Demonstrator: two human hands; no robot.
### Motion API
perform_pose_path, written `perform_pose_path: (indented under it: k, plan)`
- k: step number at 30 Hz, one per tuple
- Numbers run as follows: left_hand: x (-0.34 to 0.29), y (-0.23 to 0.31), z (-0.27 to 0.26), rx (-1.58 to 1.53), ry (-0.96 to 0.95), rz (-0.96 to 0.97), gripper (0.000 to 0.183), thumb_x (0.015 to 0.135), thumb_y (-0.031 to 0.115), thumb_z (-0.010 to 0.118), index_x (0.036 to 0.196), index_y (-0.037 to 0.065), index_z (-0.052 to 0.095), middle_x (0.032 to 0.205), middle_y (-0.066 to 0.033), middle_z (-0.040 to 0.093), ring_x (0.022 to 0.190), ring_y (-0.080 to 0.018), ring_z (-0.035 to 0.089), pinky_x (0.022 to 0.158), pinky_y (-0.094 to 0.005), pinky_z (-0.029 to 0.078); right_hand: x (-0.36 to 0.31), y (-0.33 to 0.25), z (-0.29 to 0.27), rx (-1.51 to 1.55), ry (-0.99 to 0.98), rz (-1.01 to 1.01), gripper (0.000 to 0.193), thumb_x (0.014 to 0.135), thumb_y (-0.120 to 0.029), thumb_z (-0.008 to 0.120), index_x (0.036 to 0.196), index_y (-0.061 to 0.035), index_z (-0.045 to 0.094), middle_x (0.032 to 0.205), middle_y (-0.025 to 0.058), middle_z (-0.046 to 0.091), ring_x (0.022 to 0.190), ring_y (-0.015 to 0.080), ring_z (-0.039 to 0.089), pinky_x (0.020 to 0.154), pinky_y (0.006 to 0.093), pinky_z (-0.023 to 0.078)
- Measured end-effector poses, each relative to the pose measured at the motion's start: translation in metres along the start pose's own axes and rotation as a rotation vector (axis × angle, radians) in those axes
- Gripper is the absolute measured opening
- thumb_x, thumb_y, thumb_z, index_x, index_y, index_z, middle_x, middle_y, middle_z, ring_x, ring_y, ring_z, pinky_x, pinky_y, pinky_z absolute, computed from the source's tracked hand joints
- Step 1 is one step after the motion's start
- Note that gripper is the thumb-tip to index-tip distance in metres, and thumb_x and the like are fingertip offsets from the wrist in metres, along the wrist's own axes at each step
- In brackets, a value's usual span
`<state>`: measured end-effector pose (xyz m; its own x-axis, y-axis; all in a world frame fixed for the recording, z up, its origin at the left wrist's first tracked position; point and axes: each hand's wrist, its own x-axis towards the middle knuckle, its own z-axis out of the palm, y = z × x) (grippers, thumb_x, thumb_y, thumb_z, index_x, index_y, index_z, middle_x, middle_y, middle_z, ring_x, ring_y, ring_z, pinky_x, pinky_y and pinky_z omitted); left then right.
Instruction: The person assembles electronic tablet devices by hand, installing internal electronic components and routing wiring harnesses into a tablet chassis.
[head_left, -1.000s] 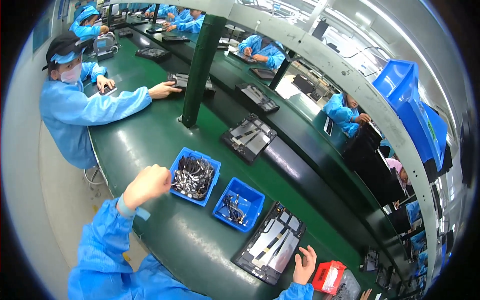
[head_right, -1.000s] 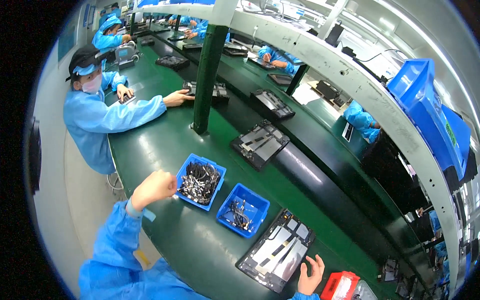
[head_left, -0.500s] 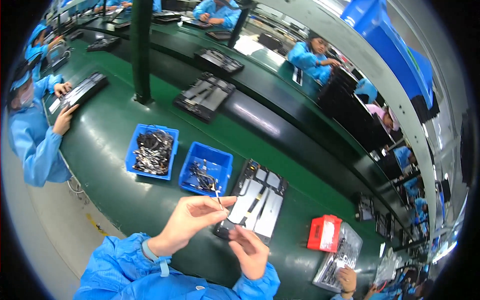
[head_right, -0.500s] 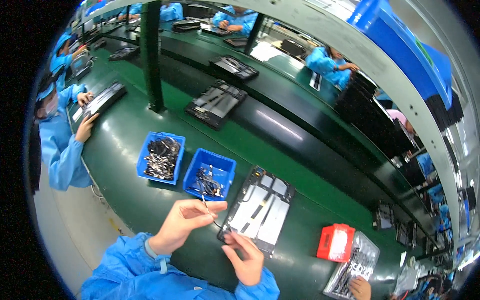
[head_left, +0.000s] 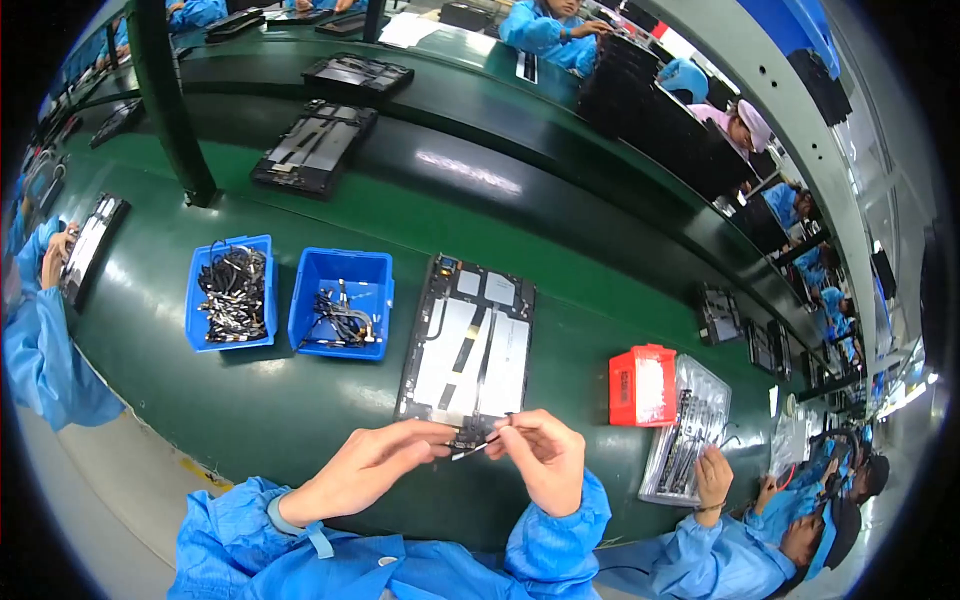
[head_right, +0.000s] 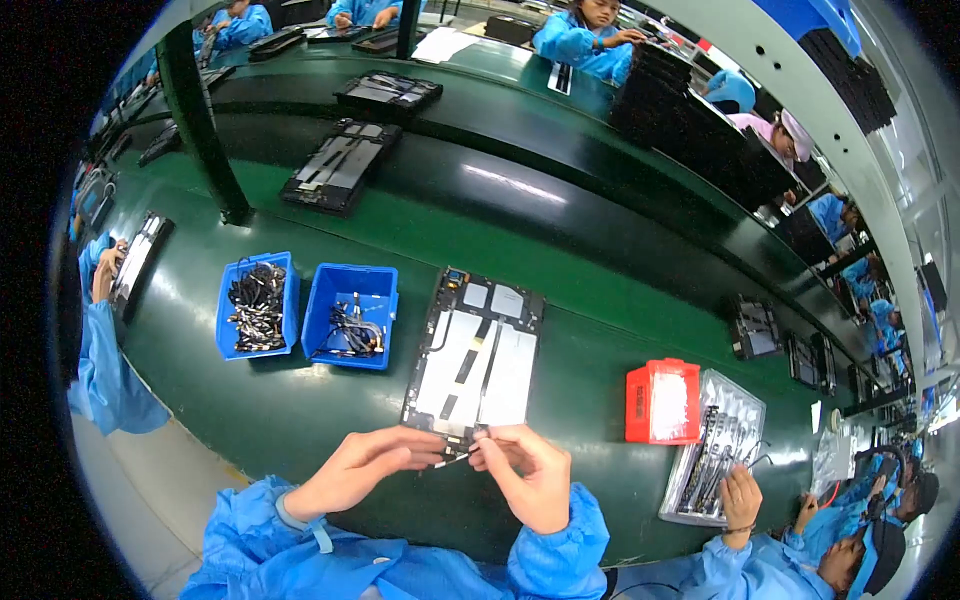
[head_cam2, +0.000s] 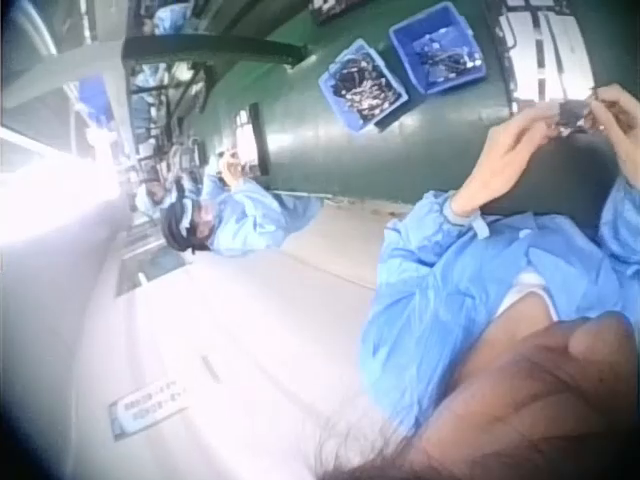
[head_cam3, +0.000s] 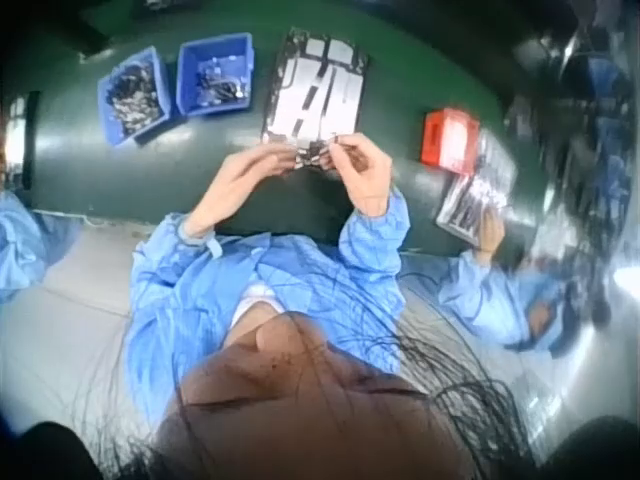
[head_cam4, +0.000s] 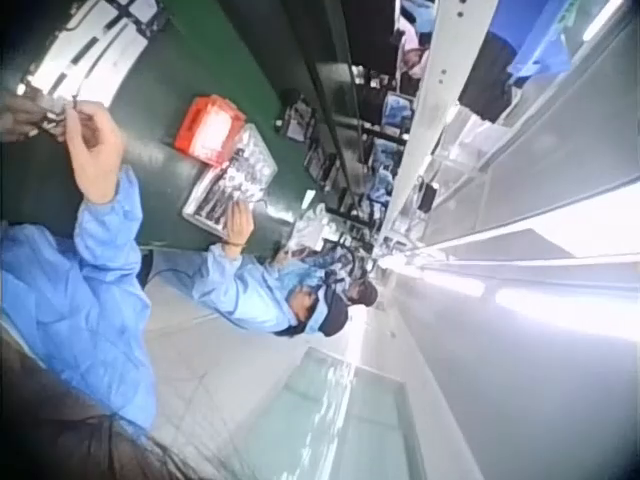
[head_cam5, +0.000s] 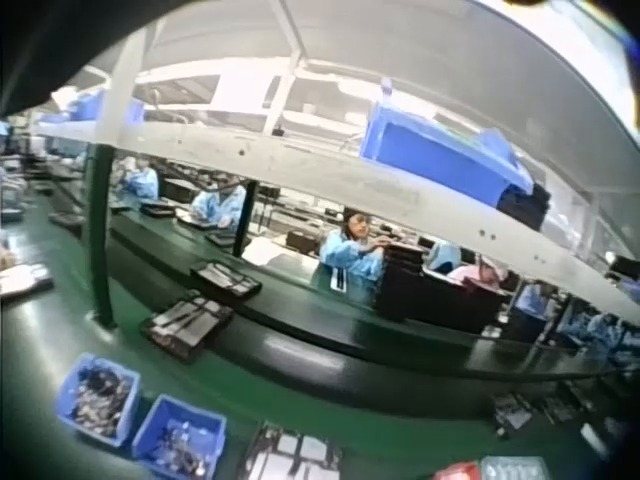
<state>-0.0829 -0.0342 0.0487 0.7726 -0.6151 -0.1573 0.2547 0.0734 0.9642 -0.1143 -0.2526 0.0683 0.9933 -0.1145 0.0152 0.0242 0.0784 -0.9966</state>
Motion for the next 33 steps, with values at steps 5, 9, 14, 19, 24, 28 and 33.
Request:
perform_pose_path:
  k: [5, 9, 14, 19, 24, 28, 33]
  plan:
    - [0.008, 0.015, 0.008, 0.005, -0.264, -0.141, 0.029, 0.1, 0.003, 0.042, 0.125, -0.006, 0.053, 0.103, -0.0209, 0.067, 0.098, -0.0247, 0.068, 0.087, -0.0353, 0.056, 0.004, -0.005, -0.008, -0.287, -0.117, -0.013, 0.015, 0.087, 0.005, 0.062, 0.102, 0.007, 0.064, 0.091, 0.0137, 0.068, 0.079, 0.0182, 0.069, 0.071, 0.0291, 0.057]
    - [0.008, 0.022, 0.015, -0.025, -0.211, -0.157, 0.03, 0.099, 0.002, 0.042, 0.127, -0.005, 0.052, 0.098, -0.02, 0.069, 0.096, -0.0244, 0.068, 0.084, -0.0348, 0.057, 0.001, -0.022, 0.016, -0.684, 0.225, -0.261, 0.024, 0.078, 0.003, 0.072, 0.101, 0.0024, 0.068, 0.096, 0.0151, 0.068, 0.082, 0.0223, 0.069, 0.072, 0.0293, 0.056]
    - [0.01, 0.025, 0.022, 0.093, -0.085, -0.035, 0.031, 0.096, 0.002, 0.046, 0.127, 0.0, 0.054, 0.091, -0.0152, 0.071, 0.088, -0.021, 0.071, 0.082, -0.0323, 0.057, -0.016, -0.016, 0.011, -0.796, 0.047, -0.555, 0.033, 0.069, -0.002, 0.079, 0.101, 0.0011, 0.071, 0.096, 0.0121, 0.067, 0.081, 0.0259, 0.068, 0.072, 0.0324, 0.056]
    - [0.014, 0.012, 0.022, 0.12, -0.143, 0.06, 0.031, 0.096, 0.001, 0.048, 0.126, -0.001, 0.055, 0.093, -0.0143, 0.071, 0.089, -0.0213, 0.071, 0.082, -0.0325, 0.057, -0.015, -0.007, 0.006, -0.646, 0.01, -0.418, 0.027, 0.07, 0.003, 0.077, 0.096, 0.0016, 0.071, 0.093, 0.0132, 0.069, 0.082, 0.0243, 0.067, 0.074, 0.0313, 0.055]
    - [0.015, 0.015, 0.024, 0.042, -0.198, 0.013, 0.03, 0.097, 0.002, 0.048, 0.126, -0.002, 0.054, 0.095, -0.0152, 0.071, 0.091, -0.0215, 0.07, 0.083, -0.0322, 0.056, -0.015, 0.006, -0.004, -0.312, 0.092, -0.28, 0.02, 0.071, 0.005, 0.075, 0.09, 0.0019, 0.072, 0.089, 0.0122, 0.069, 0.081, 0.0273, 0.067, 0.074, 0.0342, 0.055]
    - [0.017, 0.012, 0.027, 0.024, -0.136, -0.035, 0.029, 0.097, 0.005, 0.05, 0.124, -0.003, 0.053, 0.096, -0.0152, 0.071, 0.094, -0.0219, 0.069, 0.085, -0.0323, 0.056, -0.019, 0.004, -0.003, -0.694, 0.239, -0.545, 0.023, 0.068, 0.005, 0.076, 0.09, -0.0005, 0.073, 0.089, 0.0108, 0.069, 0.083, 0.027, 0.067, 0.075, 0.034, 0.055]
    - [0.017, 0.015, 0.032, 0.22, -0.13, 0.119, 0.027, 0.095, 0.009, 0.056, 0.119, -0.001, 0.056, 0.095, -0.0147, 0.071, 0.088, -0.0238, 0.071, 0.075, -0.0304, 0.057, -0.021, 0.008, 0.003, -0.699, 0.082, -0.599, 0.031, 0.064, -0.002, 0.081, 0.094, -0.0009, 0.073, 0.091, 0.0121, 0.069, 0.084, 0.0277, 0.067, 0.075, 0.0343, 0.056]
